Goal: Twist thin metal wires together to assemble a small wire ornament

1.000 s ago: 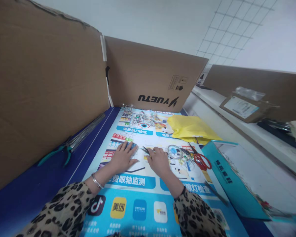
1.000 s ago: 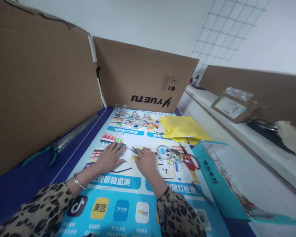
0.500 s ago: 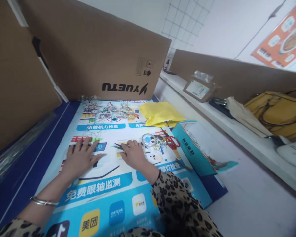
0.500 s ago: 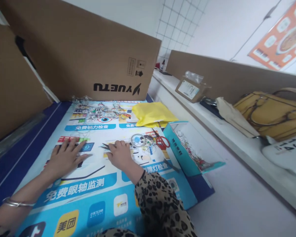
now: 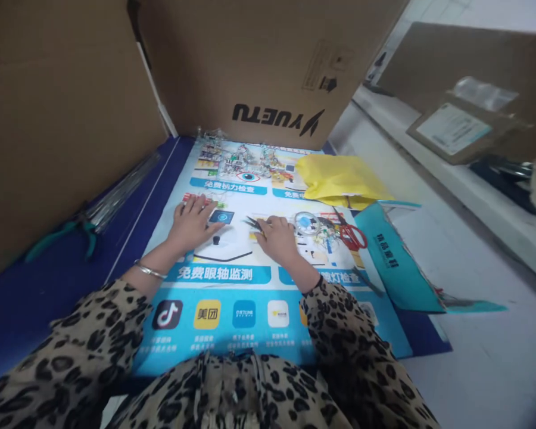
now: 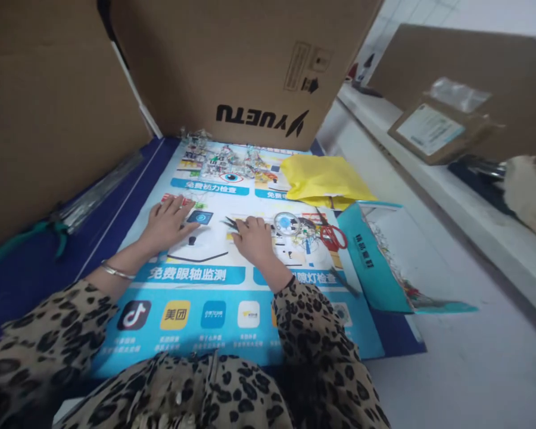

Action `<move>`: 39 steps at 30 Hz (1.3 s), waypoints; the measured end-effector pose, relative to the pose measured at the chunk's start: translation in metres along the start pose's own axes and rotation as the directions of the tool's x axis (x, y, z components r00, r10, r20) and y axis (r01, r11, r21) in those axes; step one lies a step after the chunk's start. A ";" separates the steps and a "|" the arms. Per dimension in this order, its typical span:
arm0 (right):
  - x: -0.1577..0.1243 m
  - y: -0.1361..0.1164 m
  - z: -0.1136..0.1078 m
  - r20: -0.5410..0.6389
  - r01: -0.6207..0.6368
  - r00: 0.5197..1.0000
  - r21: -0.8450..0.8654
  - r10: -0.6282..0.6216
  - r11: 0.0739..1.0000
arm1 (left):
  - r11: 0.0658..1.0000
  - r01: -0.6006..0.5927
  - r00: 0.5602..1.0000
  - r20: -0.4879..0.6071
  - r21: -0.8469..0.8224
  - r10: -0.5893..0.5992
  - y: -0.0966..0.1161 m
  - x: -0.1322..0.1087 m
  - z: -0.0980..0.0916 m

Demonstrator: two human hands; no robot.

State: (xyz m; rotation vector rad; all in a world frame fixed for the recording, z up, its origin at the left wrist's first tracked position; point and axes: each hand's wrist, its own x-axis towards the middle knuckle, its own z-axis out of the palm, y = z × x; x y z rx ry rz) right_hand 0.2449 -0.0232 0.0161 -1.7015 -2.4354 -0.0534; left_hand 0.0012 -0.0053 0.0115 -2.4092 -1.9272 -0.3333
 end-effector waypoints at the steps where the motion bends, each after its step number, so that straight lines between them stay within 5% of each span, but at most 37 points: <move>1: -0.001 0.000 0.001 -0.008 -0.001 1.000 0.000 0.001 1.000 | 1.000 -0.014 1.000 -0.013 -0.016 0.014 0.000 -0.001 -0.002; 8: -0.001 -0.005 -0.004 -0.039 -0.004 0.999 -0.049 0.002 0.999 | 0.954 -0.233 0.970 0.017 -0.187 0.241 0.014 -0.015 -0.043; 11: -0.009 -0.013 -0.017 0.011 0.099 0.995 -0.066 -0.099 0.993 | 0.909 -0.326 0.910 0.173 -0.260 0.376 0.028 -0.035 -0.068; 14: -0.029 -0.032 -0.032 0.170 0.292 0.942 0.017 -0.290 0.956 | 0.890 -0.374 0.804 0.388 -0.261 0.452 0.039 -0.055 -0.083; 18: -0.061 -0.068 -0.045 0.298 0.471 0.842 -0.002 -0.449 0.882 | 0.886 -0.418 0.727 0.509 -0.203 0.460 0.043 -0.063 -0.080; 26: -0.054 -0.102 -0.042 0.430 0.553 0.775 -0.106 -0.464 0.826 | 0.901 -0.360 0.750 0.499 -0.241 0.434 0.029 -0.049 -0.059; 30: -0.037 -0.105 -0.036 0.449 0.519 0.778 -0.062 -0.440 0.853 | 0.880 -0.236 0.773 0.470 -0.412 0.427 0.018 -0.041 -0.051; 33: -0.028 -0.102 -0.034 0.426 0.479 0.805 -0.056 -0.413 0.876 | 0.804 -0.009 0.767 0.512 -0.594 0.387 0.012 -0.038 -0.040; 39: -0.020 -0.082 -0.030 0.338 0.314 0.891 0.020 -0.302 0.949 | 0.429 0.337 0.829 0.480 -0.838 0.286 0.004 -0.032 -0.017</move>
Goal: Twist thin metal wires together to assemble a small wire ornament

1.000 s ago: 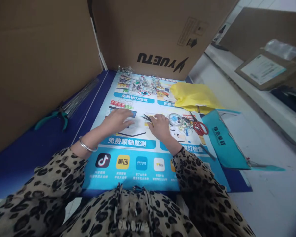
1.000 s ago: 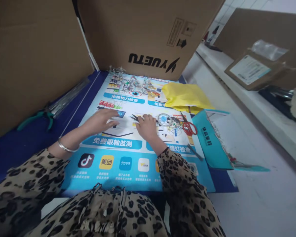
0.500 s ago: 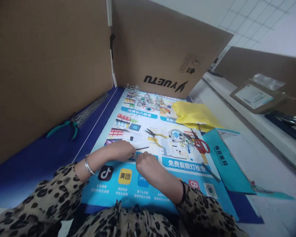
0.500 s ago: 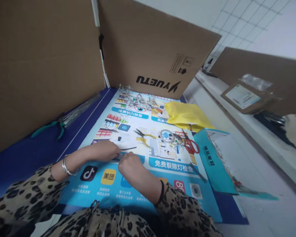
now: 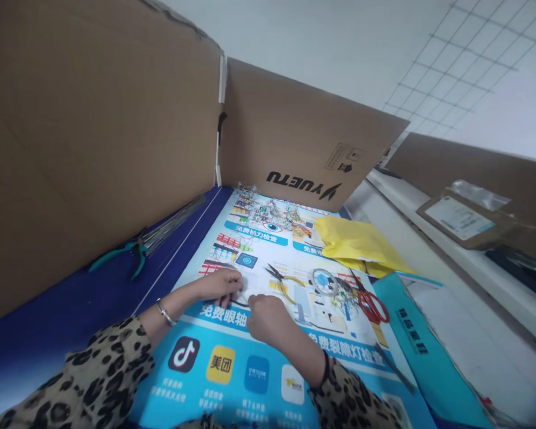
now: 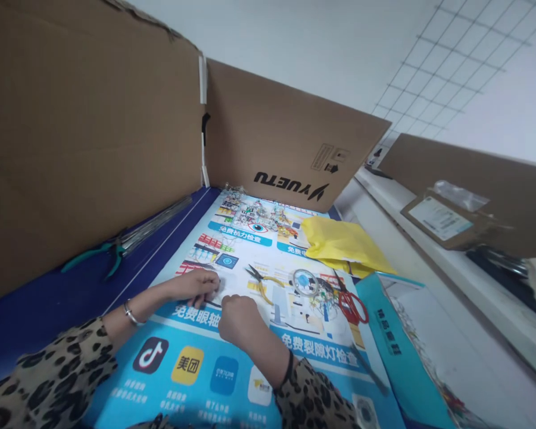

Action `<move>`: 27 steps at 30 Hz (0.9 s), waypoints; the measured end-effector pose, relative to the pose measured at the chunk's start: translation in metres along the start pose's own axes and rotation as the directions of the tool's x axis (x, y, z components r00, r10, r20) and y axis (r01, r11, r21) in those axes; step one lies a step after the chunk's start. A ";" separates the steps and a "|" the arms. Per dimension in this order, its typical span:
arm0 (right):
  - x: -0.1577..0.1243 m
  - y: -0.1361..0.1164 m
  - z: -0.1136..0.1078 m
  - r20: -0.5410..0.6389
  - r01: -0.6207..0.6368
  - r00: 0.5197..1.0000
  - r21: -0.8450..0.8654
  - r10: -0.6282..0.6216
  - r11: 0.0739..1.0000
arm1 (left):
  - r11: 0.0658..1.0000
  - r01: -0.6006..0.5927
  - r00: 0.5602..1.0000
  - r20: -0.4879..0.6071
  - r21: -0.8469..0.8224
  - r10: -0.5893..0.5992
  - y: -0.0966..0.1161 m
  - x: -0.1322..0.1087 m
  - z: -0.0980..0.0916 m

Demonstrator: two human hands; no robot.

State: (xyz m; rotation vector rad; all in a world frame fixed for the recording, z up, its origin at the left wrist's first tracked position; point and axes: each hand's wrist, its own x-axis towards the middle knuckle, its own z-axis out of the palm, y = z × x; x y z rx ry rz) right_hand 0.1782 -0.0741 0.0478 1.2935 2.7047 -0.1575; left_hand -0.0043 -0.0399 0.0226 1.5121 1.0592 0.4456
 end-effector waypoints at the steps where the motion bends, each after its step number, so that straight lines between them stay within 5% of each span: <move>1: 0.000 0.005 0.001 -0.017 -0.027 0.999 0.032 0.027 0.999 | 0.999 -0.008 1.000 -0.013 -0.048 0.007 -0.002 0.002 0.000; 6: 0.007 0.030 0.005 -0.096 -0.115 0.985 0.243 0.142 0.963 | 0.974 -0.074 0.975 -0.222 -0.214 0.026 -0.005 0.010 0.007; 12: 0.018 0.045 0.011 -0.205 -0.107 0.946 0.532 0.251 0.840 | 0.883 -0.308 0.819 -0.570 -0.355 0.057 0.010 0.012 0.021; 14: 0.022 0.044 0.015 -0.223 -0.064 0.939 0.636 0.263 0.769 | 0.855 -0.329 0.807 -0.590 -0.400 0.034 0.017 0.012 0.025; 19: 0.033 0.041 0.027 -0.290 0.156 0.911 0.901 0.293 0.406 | 0.871 -0.277 0.880 -0.471 -0.405 0.061 0.026 0.026 0.035; 23: 0.039 0.041 0.034 -0.323 0.174 0.887 0.896 0.330 0.409 | 0.899 -0.309 0.860 -0.495 -0.309 0.126 0.022 0.040 0.036; 27: 0.037 0.039 0.037 -0.386 0.163 0.860 0.827 0.334 0.537 | 0.928 -0.367 0.795 -0.540 -0.064 0.277 0.017 0.037 0.034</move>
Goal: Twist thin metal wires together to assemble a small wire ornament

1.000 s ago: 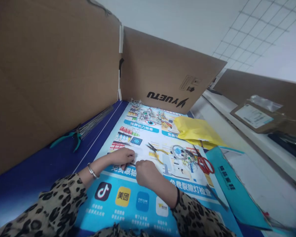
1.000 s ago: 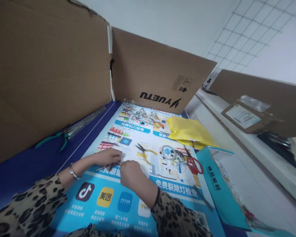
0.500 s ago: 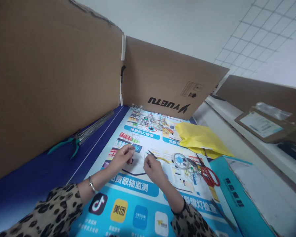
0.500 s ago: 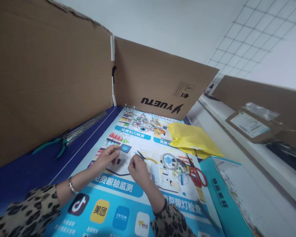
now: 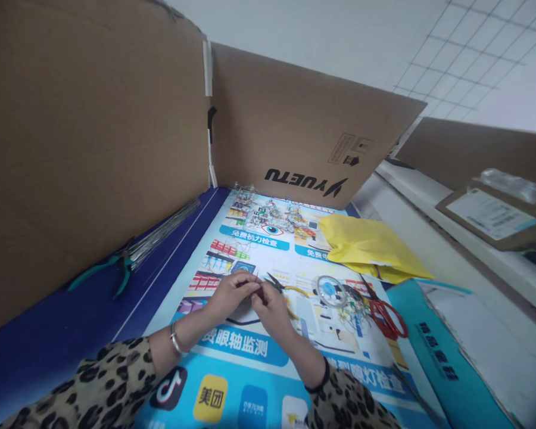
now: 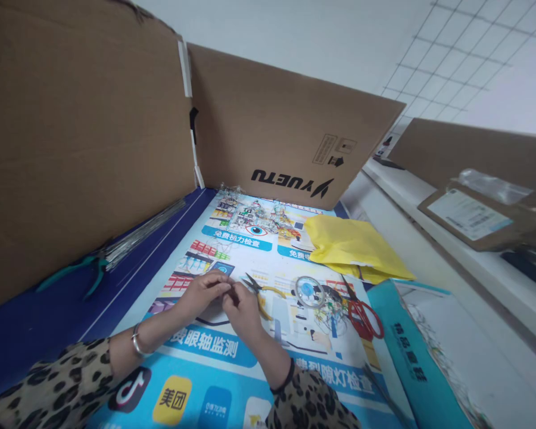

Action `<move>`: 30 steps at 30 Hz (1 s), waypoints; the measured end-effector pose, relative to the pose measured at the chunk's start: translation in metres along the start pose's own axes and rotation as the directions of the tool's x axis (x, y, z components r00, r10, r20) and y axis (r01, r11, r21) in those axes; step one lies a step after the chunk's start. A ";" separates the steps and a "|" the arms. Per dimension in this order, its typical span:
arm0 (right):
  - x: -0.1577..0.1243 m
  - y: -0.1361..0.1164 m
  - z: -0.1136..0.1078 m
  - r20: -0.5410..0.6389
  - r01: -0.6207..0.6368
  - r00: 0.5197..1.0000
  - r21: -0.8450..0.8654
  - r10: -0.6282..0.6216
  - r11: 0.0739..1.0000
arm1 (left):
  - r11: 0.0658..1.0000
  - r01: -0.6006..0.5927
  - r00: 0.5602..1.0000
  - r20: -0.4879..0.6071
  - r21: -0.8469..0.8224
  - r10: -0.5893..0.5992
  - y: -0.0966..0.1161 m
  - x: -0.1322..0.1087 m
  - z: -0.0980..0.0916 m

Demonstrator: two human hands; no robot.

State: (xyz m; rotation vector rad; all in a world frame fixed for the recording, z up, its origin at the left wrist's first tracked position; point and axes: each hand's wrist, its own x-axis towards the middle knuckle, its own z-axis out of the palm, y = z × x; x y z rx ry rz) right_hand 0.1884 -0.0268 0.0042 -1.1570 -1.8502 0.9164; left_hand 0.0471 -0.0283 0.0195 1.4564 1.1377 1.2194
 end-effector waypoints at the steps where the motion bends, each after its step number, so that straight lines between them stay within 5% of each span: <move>1: -0.002 -0.001 0.000 -0.017 0.036 0.999 -0.039 -0.037 0.999 | 0.996 -0.069 0.998 -0.001 0.061 0.069 0.001 -0.003 -0.002; 6: -0.008 -0.001 -0.002 -0.091 0.238 0.964 -0.142 -0.252 0.961 | 0.893 -0.373 0.928 0.104 0.252 0.358 0.003 -0.013 -0.004; 11: -0.008 0.001 -0.003 -0.023 0.130 0.990 -0.218 -0.138 0.967 | 0.900 -0.247 0.969 0.092 0.359 0.229 -0.004 -0.012 -0.001; 15: -0.008 0.002 -0.003 -0.075 0.097 0.990 -0.248 -0.119 0.964 | 0.879 -0.283 0.959 0.122 0.384 0.256 -0.006 -0.014 0.000; 20: -0.008 -0.001 -0.004 -0.120 0.040 0.991 -0.200 -0.065 0.979 | 0.896 -0.164 0.983 0.148 0.413 0.111 -0.008 -0.010 -0.001; 30: -0.015 -0.007 -0.008 -0.165 0.290 0.928 -0.241 -0.334 0.926 | 0.883 -0.221 0.967 0.213 0.415 0.142 -0.012 -0.012 0.000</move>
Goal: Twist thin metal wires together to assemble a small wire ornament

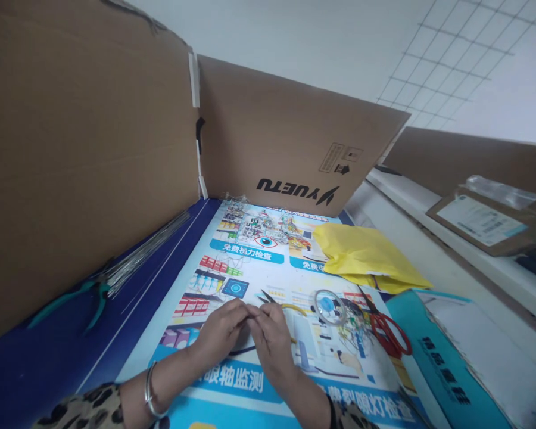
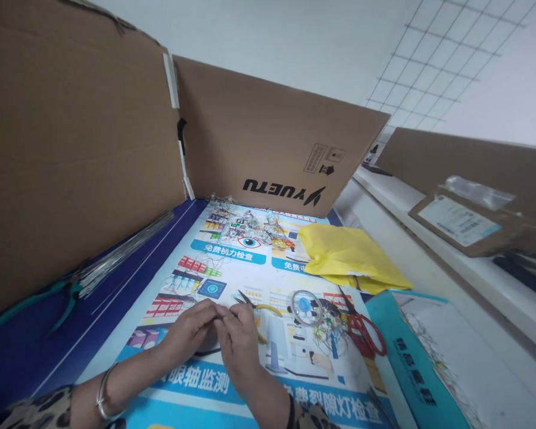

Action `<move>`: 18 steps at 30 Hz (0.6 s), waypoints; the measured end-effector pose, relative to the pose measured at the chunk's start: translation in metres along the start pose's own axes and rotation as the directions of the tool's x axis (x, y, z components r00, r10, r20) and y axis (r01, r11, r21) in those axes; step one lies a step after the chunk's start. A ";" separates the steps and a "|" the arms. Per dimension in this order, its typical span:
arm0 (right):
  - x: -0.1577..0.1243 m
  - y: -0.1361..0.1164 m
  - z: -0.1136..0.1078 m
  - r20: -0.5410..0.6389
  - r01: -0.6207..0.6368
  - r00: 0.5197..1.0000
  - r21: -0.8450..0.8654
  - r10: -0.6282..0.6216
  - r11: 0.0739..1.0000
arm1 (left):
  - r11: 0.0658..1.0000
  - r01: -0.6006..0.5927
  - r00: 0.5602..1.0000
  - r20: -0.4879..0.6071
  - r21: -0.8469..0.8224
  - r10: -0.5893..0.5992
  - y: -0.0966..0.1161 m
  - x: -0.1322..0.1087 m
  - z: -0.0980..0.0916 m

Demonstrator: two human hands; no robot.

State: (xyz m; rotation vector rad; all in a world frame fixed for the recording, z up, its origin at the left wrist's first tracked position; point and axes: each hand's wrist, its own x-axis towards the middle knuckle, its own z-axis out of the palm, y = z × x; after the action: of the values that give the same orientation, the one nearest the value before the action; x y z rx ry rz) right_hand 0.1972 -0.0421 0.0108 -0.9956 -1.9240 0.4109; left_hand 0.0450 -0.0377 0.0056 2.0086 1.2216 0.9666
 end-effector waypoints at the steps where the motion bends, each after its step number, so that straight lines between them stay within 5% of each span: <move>1: 0.000 0.000 0.000 -0.002 0.022 1.000 -0.014 -0.022 1.000 | 1.000 -0.020 1.000 0.007 -0.006 0.020 0.001 0.000 0.000; 6: 0.000 -0.001 0.001 -0.002 0.159 0.987 -0.017 -0.159 0.987 | 0.993 -0.088 0.994 0.051 -0.074 0.092 0.004 0.001 0.000; 11: 0.001 -0.007 -0.003 -0.003 0.077 0.997 0.014 -0.077 0.997 | 0.987 -0.031 0.997 0.069 -0.155 0.042 0.005 0.002 -0.006; 15: 0.004 -0.014 -0.008 0.037 0.150 0.988 -0.037 -0.149 0.988 | 0.984 0.031 1.000 0.004 -0.174 -0.031 0.008 -0.001 -0.007; 18: 0.006 -0.016 -0.009 0.074 0.175 0.983 -0.089 -0.169 0.980 | 0.985 0.084 0.995 0.058 -0.154 -0.076 0.006 -0.002 -0.004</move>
State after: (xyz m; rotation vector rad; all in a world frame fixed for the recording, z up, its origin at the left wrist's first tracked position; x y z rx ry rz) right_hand 0.1956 -0.0482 0.0290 -0.8762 -2.0876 0.2575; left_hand 0.0440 -0.0412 0.0125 1.8383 1.1526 0.9354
